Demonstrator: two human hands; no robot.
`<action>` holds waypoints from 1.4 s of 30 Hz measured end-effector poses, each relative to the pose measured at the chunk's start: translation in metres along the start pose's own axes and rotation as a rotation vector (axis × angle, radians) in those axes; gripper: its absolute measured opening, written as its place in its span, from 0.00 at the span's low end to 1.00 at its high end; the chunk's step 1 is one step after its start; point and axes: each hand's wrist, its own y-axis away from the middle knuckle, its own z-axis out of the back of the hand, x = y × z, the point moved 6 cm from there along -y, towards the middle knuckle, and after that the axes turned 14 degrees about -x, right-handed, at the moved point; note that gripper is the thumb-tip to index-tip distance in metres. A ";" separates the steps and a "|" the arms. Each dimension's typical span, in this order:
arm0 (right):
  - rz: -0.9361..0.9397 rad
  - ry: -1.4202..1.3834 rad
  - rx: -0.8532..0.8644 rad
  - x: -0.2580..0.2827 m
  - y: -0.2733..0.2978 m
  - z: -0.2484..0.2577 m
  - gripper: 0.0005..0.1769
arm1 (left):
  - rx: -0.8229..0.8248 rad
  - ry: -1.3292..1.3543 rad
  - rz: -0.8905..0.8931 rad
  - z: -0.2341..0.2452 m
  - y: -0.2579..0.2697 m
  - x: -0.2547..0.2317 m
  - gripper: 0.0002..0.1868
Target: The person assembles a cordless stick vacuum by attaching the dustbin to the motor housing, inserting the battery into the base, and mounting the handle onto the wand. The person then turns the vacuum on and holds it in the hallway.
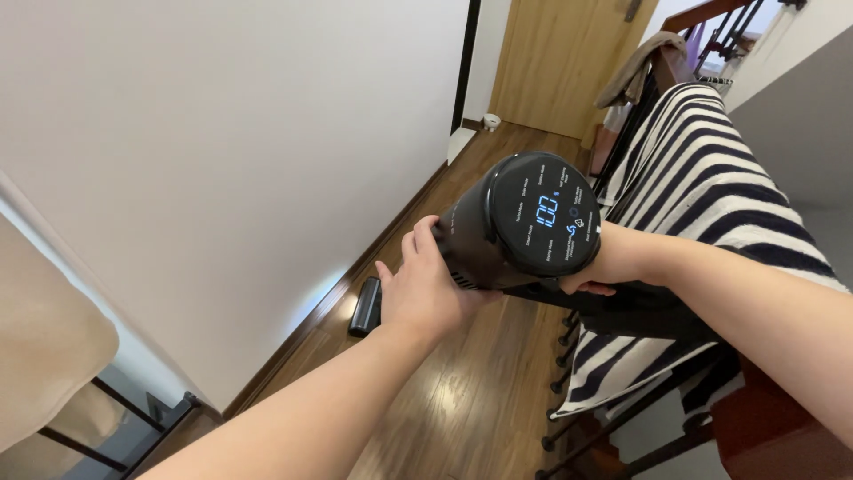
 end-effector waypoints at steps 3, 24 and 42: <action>-0.008 0.017 0.015 0.000 -0.003 -0.003 0.09 | 0.027 -0.018 0.019 -0.003 -0.004 0.003 0.65; -0.197 -0.326 0.029 -0.002 -0.003 -0.026 0.05 | 0.087 0.008 -0.085 0.002 -0.046 0.008 0.67; -0.170 -0.132 0.039 0.001 0.006 -0.024 0.07 | 0.036 0.171 -0.063 0.005 -0.025 0.010 0.61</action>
